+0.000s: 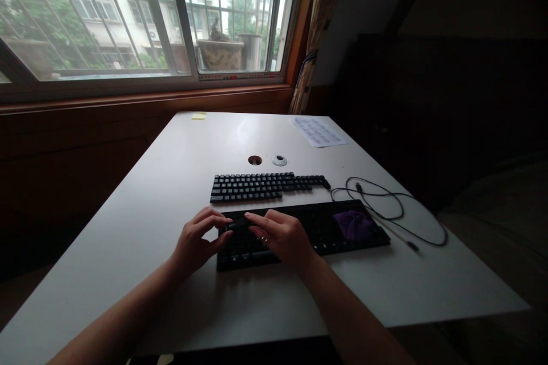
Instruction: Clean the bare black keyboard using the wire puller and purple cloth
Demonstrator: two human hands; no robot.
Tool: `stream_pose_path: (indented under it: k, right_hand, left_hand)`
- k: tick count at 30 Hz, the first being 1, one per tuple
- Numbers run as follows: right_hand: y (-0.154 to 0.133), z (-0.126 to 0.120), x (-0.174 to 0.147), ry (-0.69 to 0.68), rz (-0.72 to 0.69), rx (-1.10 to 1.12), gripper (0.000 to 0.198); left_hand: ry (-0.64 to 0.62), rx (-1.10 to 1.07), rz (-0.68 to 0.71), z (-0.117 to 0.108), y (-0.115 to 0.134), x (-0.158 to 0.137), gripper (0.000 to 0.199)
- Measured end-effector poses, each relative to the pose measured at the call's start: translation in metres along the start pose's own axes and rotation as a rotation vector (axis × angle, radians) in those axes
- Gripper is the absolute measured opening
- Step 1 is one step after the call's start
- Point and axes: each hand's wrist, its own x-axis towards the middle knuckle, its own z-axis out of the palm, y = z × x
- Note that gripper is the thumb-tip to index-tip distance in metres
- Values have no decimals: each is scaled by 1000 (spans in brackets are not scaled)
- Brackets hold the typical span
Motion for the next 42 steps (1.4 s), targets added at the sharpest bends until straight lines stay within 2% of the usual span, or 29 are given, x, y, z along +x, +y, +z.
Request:
stream_pose_path:
  k: [4,9,16,20,24,27,30,35,42]
  right_hand:
    - [0,-6,2,74,79,-29,27]
    - [-4,-3,2,-45,-47,28,33]
    - [-3,-8,5,-151,-54,-56,22]
    - [24,-33,9,-169,78,-114,19]
    - [70,-64,8,-183,241,-211,18]
    - [100,-78,6,-203,307,-278,17]
    - [116,-80,8,-257,349,-306,17]
    - [118,-67,14,-363,349,-385,19]
    - [117,-61,11,-364,368,-417,20]
  left_hand:
    - [2,-2,-3,0,-3,1,16]
    - [-61,26,100,3,-3,2,20]
    - [-110,53,110,7,-3,0,25]
    - [-105,75,54,8,-6,-1,26]
    - [-124,89,26,10,-9,-1,19]
    - [-155,91,23,12,-10,-1,17]
    - [-169,91,18,13,-11,-1,15]
    - [-183,74,20,13,-12,-1,15]
    - [-203,71,21,13,-12,-1,17]
